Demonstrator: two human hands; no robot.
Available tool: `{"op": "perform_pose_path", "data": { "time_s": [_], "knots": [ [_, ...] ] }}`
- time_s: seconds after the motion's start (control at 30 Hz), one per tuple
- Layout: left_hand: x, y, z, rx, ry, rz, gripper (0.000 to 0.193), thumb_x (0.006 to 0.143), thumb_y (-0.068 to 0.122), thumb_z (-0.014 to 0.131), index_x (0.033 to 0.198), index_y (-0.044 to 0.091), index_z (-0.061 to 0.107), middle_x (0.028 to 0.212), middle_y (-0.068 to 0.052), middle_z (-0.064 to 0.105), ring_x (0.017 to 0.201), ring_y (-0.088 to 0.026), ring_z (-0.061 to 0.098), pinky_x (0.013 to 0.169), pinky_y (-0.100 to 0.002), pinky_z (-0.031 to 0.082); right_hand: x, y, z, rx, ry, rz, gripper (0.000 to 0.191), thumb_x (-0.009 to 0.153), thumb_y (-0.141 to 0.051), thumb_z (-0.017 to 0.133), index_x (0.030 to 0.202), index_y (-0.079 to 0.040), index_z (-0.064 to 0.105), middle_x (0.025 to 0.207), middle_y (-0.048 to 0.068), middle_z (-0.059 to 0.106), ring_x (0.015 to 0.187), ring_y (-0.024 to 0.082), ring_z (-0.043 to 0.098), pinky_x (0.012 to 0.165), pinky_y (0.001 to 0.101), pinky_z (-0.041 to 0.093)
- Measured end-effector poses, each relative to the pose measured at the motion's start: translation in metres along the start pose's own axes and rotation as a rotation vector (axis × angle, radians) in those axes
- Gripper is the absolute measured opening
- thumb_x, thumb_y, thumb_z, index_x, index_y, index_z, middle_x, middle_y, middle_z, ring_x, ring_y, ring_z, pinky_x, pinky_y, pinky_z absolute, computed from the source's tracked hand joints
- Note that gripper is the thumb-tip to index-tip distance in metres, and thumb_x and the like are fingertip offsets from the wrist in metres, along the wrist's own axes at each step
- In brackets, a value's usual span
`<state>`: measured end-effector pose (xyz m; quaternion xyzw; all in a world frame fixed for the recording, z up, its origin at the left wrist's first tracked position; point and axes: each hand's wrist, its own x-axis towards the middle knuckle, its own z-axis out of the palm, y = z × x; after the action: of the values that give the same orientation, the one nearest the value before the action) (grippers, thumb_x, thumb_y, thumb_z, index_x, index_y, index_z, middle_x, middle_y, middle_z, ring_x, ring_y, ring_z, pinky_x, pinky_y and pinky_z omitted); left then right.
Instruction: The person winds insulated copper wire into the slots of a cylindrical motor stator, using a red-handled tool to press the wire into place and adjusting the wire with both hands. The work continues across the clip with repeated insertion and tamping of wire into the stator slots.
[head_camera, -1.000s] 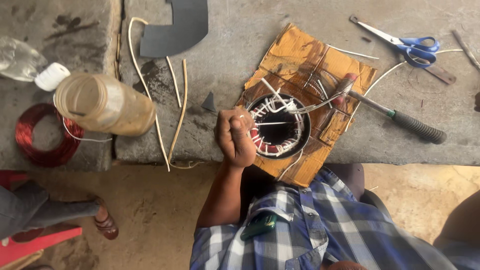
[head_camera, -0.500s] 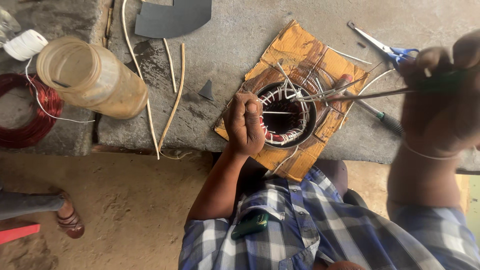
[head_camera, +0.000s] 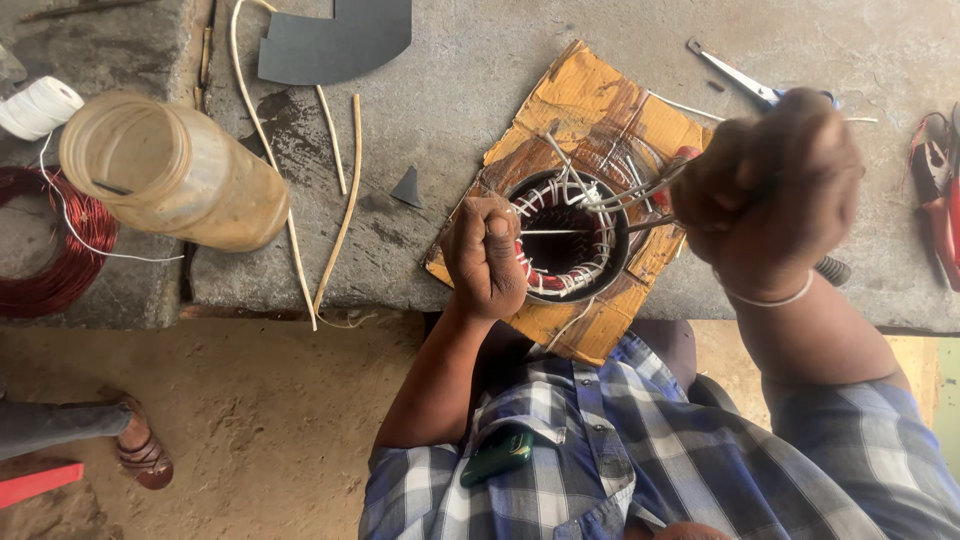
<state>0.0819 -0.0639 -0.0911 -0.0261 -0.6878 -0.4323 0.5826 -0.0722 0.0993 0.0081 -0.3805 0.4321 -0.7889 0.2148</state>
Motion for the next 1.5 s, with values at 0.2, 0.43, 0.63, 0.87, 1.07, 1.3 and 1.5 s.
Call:
{"op": "perform_pose_path", "data": {
  "time_s": [0.2,0.43,0.63,0.87,1.07,1.3,1.5],
  "knots": [
    [0.0,0.001,0.0,-0.008,-0.034,-0.133,0.021,0.115,0.014,0.039,0.098,0.004,0.045,0.075,-0.004,0.049,0.064,-0.013,0.049,0.058,-0.028,0.042,0.012,0.013,0.01,-0.077,-0.132,-0.107,0.045,0.112,-0.041,0.051,0.083,-0.009,0.04,0.056,0.002,0.033,0.036,0.008,0.027,0.03,0.0261,0.026],
    [-0.002,0.003,-0.002,0.035,-0.053,-0.161,0.022,0.115,0.015,0.038,0.099,0.003,0.046,0.073,-0.005,0.05,0.063,-0.012,0.05,0.058,-0.027,0.042,0.028,0.029,0.007,-0.045,-0.37,0.01,0.048,0.112,-0.039,0.056,0.079,-0.007,0.044,0.055,0.002,0.036,0.044,0.01,0.04,0.04,0.0244,0.031],
    [-0.004,0.001,0.001,0.017,-0.022,-0.133,0.023,0.115,0.016,0.038,0.098,0.003,0.047,0.072,-0.004,0.05,0.061,-0.011,0.049,0.055,-0.027,0.04,0.032,0.044,-0.003,-0.11,-0.572,-0.173,0.049,0.114,-0.036,0.048,0.073,-0.01,0.052,0.058,-0.001,0.053,0.046,0.01,0.053,0.042,0.0244,0.039],
    [-0.005,0.002,0.002,0.027,-0.039,-0.135,0.022,0.115,0.015,0.038,0.101,0.001,0.047,0.074,-0.005,0.049,0.062,-0.013,0.047,0.056,-0.029,0.04,0.042,0.085,-0.038,0.207,-0.827,-0.013,0.045,0.112,-0.028,0.056,0.072,-0.01,0.052,0.059,0.0,0.05,0.049,0.014,0.048,0.045,0.0291,0.036],
    [0.0,0.006,0.002,0.053,-0.065,-0.152,0.02,0.115,0.016,0.039,0.106,0.001,0.049,0.074,-0.004,0.049,0.062,-0.013,0.048,0.053,-0.026,0.039,0.055,0.064,-0.019,-0.134,-0.75,-0.042,0.046,0.112,-0.036,0.051,0.074,-0.012,0.044,0.063,-0.002,0.043,0.054,0.014,0.043,0.051,0.0322,0.033],
    [0.005,0.013,0.007,0.179,-0.044,-0.135,0.023,0.115,0.016,0.038,0.106,0.0,0.05,0.079,-0.008,0.056,0.067,-0.016,0.056,0.062,-0.03,0.047,0.074,0.052,0.015,-0.065,-0.777,0.16,0.048,0.113,-0.033,0.052,0.074,-0.007,0.047,0.068,-0.001,0.042,0.061,0.011,0.038,0.056,0.0303,0.034],
    [0.0,0.009,0.006,0.138,-0.034,-0.178,0.023,0.113,0.018,0.039,0.099,0.003,0.049,0.073,-0.003,0.052,0.061,-0.012,0.05,0.056,-0.027,0.042,0.068,0.04,-0.021,-0.317,-0.751,-0.168,0.047,0.111,-0.029,0.046,0.069,-0.01,0.048,0.065,-0.002,0.042,0.058,0.01,0.042,0.052,0.0296,0.035]
  ]
}}
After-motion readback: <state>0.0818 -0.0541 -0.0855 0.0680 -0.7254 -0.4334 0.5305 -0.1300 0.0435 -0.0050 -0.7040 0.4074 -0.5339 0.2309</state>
